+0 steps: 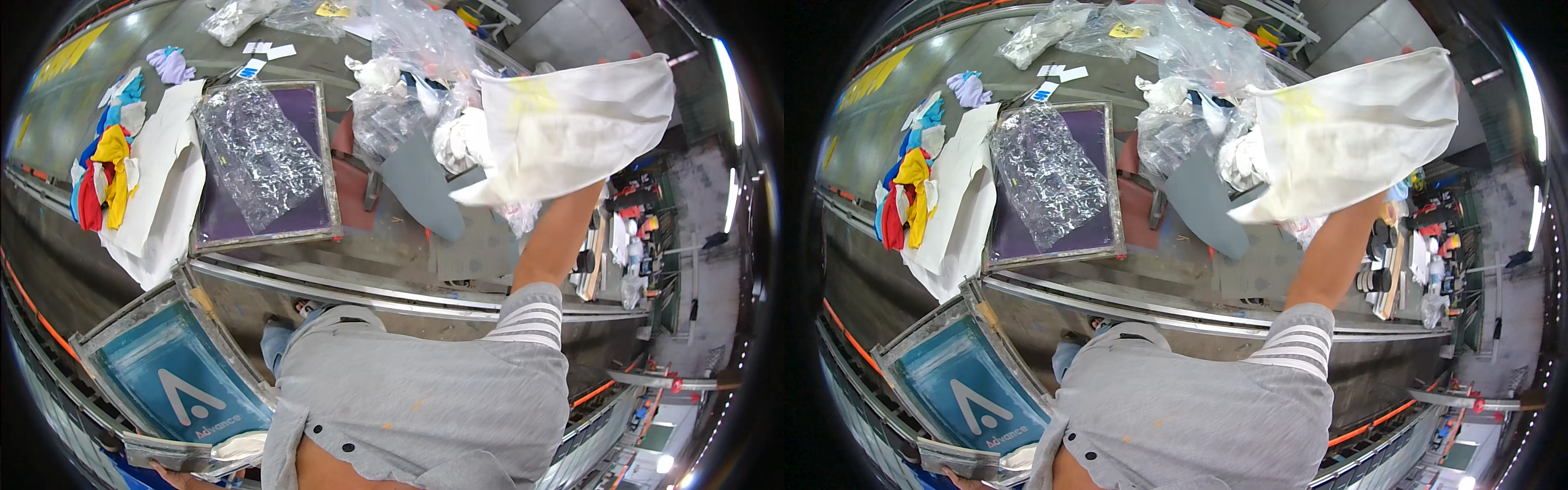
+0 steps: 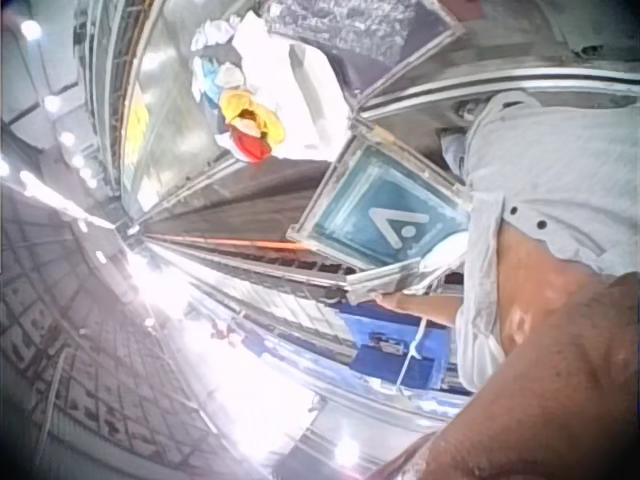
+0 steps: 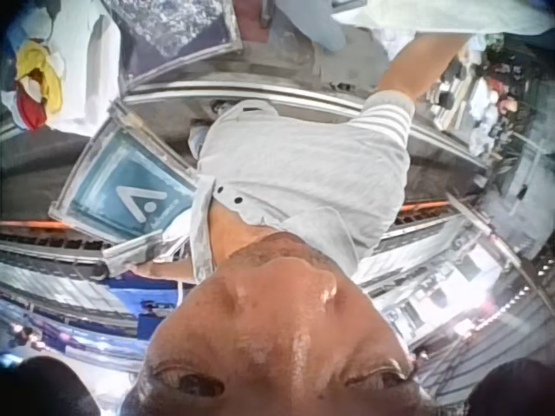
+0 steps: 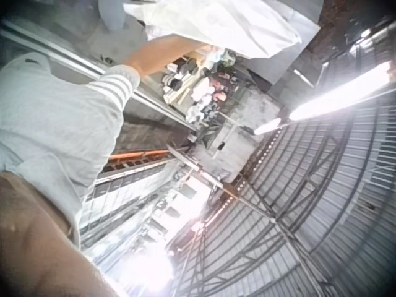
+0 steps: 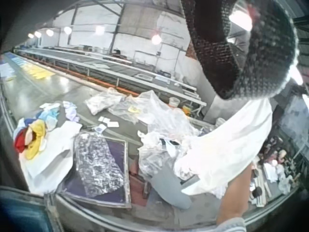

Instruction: The person prepares a screen printing station by placing a white t-shirt and a yellow tank top on a conveyor belt. They then use a squeegee to pull white ink across a screen printing frame, applying a logo onto the garments as they move along the line.

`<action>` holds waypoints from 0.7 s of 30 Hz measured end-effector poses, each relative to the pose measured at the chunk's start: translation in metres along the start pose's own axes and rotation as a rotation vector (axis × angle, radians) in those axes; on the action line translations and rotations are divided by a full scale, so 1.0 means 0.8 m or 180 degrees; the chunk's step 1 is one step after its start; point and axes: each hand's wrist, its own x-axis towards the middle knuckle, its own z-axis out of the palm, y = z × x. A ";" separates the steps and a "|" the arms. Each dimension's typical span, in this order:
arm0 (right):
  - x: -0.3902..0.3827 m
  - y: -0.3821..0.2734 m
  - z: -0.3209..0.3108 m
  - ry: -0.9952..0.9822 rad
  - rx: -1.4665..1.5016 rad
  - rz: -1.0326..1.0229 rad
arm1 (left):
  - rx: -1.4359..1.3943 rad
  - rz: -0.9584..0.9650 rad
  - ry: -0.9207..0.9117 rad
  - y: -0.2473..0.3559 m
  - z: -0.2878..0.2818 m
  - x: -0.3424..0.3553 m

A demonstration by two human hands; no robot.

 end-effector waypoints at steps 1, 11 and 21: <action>0.015 0.017 0.010 -0.0073 0.0034 0.0065 | 0.0022 0.0002 0.0028 0.003 -0.012 0.007; 0.117 0.371 0.129 -0.1186 0.0579 0.0675 | -0.0150 0.0116 0.0276 -0.044 -0.125 0.093; 0.218 0.826 0.312 -0.2332 0.1365 0.1207 | 0.0347 0.0997 -0.0036 0.004 -0.245 0.284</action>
